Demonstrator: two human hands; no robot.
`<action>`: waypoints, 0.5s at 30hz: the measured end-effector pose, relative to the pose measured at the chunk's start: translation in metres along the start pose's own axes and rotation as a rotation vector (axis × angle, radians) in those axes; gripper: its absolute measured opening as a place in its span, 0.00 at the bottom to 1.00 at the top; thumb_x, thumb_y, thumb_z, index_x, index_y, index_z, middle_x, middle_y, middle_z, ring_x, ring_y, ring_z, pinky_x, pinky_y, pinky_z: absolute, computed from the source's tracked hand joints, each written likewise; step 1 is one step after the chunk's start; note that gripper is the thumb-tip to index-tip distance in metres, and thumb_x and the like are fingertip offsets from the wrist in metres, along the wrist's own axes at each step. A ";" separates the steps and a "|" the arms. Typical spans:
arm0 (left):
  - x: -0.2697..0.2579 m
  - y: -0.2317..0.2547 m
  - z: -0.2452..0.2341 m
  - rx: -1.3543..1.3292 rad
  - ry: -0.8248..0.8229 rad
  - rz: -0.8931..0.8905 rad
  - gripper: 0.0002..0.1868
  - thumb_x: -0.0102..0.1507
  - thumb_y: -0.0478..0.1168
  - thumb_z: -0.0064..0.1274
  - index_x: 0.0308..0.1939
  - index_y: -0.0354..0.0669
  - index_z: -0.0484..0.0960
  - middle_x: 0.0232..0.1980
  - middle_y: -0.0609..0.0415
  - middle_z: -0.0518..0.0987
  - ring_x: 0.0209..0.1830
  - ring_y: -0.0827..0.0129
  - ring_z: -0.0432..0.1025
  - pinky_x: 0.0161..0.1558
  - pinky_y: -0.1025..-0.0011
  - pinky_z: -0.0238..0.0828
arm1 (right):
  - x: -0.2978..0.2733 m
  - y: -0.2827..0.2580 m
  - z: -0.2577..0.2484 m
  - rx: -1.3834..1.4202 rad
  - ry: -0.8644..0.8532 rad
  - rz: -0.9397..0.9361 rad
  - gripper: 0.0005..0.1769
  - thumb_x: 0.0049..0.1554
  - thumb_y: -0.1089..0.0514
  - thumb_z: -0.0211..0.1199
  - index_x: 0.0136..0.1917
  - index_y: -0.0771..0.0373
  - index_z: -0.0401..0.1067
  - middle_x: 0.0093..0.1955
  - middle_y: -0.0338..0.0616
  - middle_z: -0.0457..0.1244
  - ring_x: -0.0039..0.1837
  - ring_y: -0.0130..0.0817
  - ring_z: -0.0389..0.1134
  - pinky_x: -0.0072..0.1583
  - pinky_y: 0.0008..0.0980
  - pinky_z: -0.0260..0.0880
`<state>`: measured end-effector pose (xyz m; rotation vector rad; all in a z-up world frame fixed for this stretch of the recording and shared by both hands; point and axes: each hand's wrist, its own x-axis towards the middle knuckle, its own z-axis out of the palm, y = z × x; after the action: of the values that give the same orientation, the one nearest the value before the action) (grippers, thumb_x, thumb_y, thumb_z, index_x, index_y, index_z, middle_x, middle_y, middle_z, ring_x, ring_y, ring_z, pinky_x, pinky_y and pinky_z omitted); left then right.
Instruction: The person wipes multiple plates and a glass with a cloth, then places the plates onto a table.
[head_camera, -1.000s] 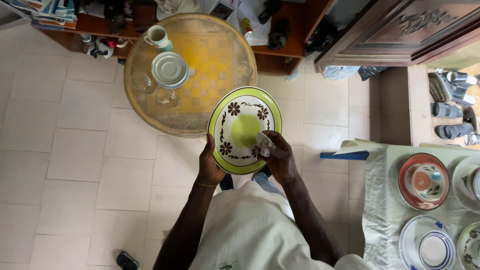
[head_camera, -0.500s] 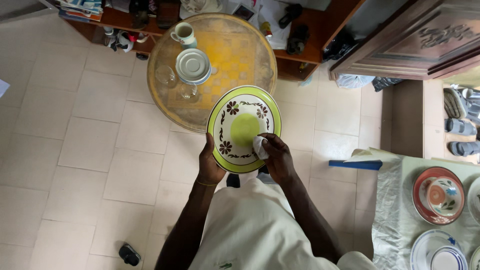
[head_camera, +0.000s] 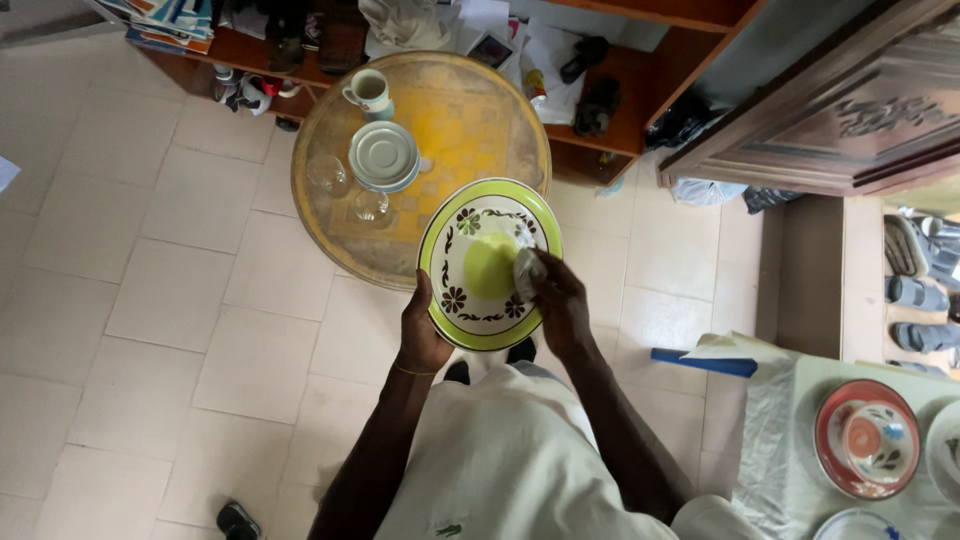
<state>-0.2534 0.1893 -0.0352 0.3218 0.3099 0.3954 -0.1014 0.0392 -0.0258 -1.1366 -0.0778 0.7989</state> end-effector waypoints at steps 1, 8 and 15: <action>0.004 -0.002 0.003 0.000 -0.001 0.005 0.38 0.71 0.60 0.42 0.77 0.39 0.60 0.72 0.47 0.71 0.71 0.57 0.67 0.69 0.56 0.65 | 0.008 -0.006 -0.002 -0.206 0.013 -0.141 0.23 0.60 0.64 0.62 0.69 0.61 0.70 0.59 0.41 0.69 0.58 0.29 0.70 0.60 0.27 0.72; 0.032 -0.026 0.017 0.019 -0.021 0.023 0.37 0.71 0.59 0.45 0.76 0.39 0.61 0.71 0.48 0.72 0.70 0.59 0.67 0.69 0.57 0.65 | 0.057 -0.050 -0.009 -1.120 0.200 -0.754 0.21 0.54 0.68 0.67 0.61 0.59 0.78 0.59 0.46 0.68 0.61 0.48 0.66 0.61 0.37 0.69; 0.052 -0.043 0.021 0.021 0.048 0.050 0.34 0.72 0.59 0.46 0.73 0.39 0.66 0.66 0.49 0.76 0.64 0.60 0.71 0.65 0.58 0.70 | 0.023 -0.049 0.008 -1.036 -0.226 -0.825 0.18 0.54 0.72 0.66 0.56 0.58 0.77 0.58 0.46 0.68 0.62 0.46 0.68 0.62 0.39 0.71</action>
<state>-0.1862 0.1684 -0.0439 0.3417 0.3539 0.4502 -0.0629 0.0502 0.0108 -1.7658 -1.1799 0.0790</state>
